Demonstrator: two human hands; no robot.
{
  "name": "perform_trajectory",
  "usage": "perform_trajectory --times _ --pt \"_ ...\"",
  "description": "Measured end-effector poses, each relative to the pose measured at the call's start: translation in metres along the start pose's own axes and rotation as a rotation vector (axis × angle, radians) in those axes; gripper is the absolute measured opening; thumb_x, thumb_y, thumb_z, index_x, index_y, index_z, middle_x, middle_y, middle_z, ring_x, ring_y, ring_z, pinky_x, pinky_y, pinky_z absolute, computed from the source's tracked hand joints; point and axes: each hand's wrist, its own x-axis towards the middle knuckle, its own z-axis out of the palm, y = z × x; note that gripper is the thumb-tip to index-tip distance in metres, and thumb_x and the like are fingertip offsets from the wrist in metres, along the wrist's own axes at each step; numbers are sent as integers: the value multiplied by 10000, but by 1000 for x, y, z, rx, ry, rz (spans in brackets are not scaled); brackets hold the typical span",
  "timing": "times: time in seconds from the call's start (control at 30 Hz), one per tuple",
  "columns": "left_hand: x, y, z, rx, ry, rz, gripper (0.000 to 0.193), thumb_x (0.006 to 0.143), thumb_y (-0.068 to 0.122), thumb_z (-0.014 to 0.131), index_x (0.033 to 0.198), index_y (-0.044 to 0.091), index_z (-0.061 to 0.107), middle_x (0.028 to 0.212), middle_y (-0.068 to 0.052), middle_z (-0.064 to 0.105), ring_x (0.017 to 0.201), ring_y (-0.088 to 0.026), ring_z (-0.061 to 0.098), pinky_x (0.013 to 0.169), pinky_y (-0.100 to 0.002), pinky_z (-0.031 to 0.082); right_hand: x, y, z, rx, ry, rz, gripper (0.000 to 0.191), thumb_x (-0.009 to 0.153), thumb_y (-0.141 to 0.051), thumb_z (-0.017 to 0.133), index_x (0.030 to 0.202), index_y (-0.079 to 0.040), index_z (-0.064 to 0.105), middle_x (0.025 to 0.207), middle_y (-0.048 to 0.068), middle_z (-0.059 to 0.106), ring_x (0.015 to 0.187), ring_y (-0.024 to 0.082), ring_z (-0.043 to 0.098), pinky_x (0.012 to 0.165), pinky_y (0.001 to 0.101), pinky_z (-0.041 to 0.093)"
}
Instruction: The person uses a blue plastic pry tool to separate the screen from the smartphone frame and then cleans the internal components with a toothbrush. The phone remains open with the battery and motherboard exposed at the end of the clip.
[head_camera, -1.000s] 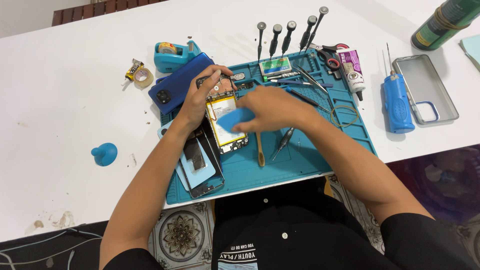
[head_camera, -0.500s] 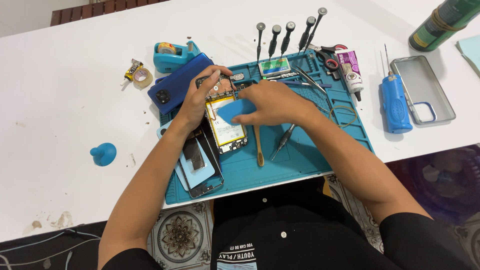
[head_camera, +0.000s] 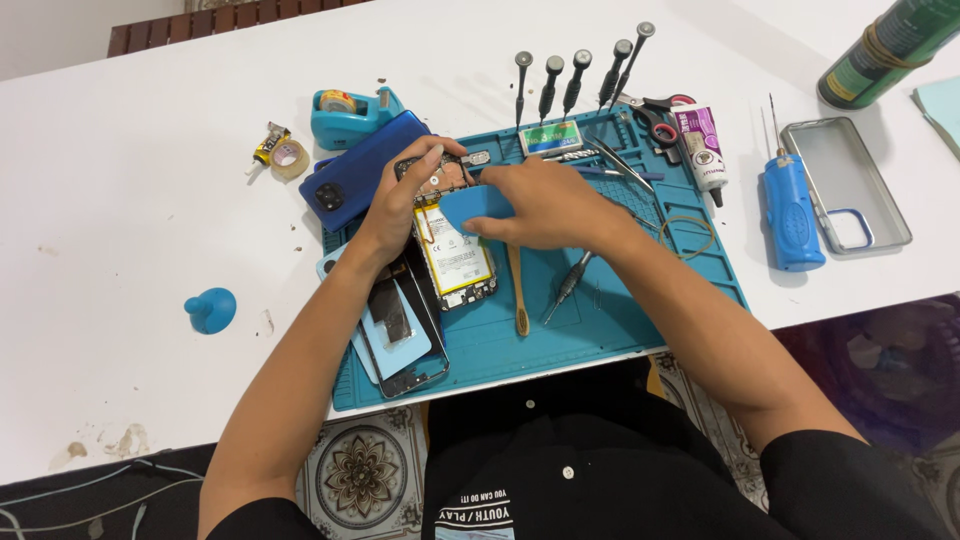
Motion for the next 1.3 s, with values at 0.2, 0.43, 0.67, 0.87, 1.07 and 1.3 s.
perform_trajectory --times 0.2,0.43,0.67,0.87,1.07,1.3 --pt "-1 0 1 -8 10 -4 423 1041 420 533 1221 43 594 1028 -80 701 938 -110 700 829 -251 598 -3 -16 13 -12 -128 -17 586 858 -605 661 972 -34 720 688 139 684 665 322 714 606 453 561" --pt "1 -2 0 9 38 -31 418 1037 422 558 1199 40 610 989 -64 686 853 -105 681 750 -233 563 2 8 0 -26 66 18 584 869 -573 647 1041 -20 723 723 170 710 704 341 712 634 468 545" --pt "0 -1 0 -12 19 -3 418 1040 422 558 1202 41 609 1012 -58 699 916 -96 687 821 -239 573 8 4 20 78 -89 -12 603 915 -550 607 1202 -22 657 760 160 728 717 329 744 664 468 565" --pt "1 -1 0 16 22 -19 420 1037 422 551 1208 42 607 984 -56 688 873 -100 680 779 -241 561 6 13 7 88 91 -28 579 995 -496 501 1312 -18 576 789 168 706 746 360 702 666 507 518" --pt "-1 0 0 5 26 -21 434 1029 432 557 1214 41 600 1005 -52 693 891 -92 682 780 -238 573 6 -6 15 123 -119 88 578 991 -539 431 1285 -63 577 710 168 705 708 343 717 672 505 535" --pt "0 -1 2 10 32 -27 436 1029 424 557 1218 34 601 976 -56 688 849 -98 685 752 -233 569 7 11 2 62 61 105 578 922 -555 571 1110 -14 651 709 160 691 682 334 724 646 473 553"
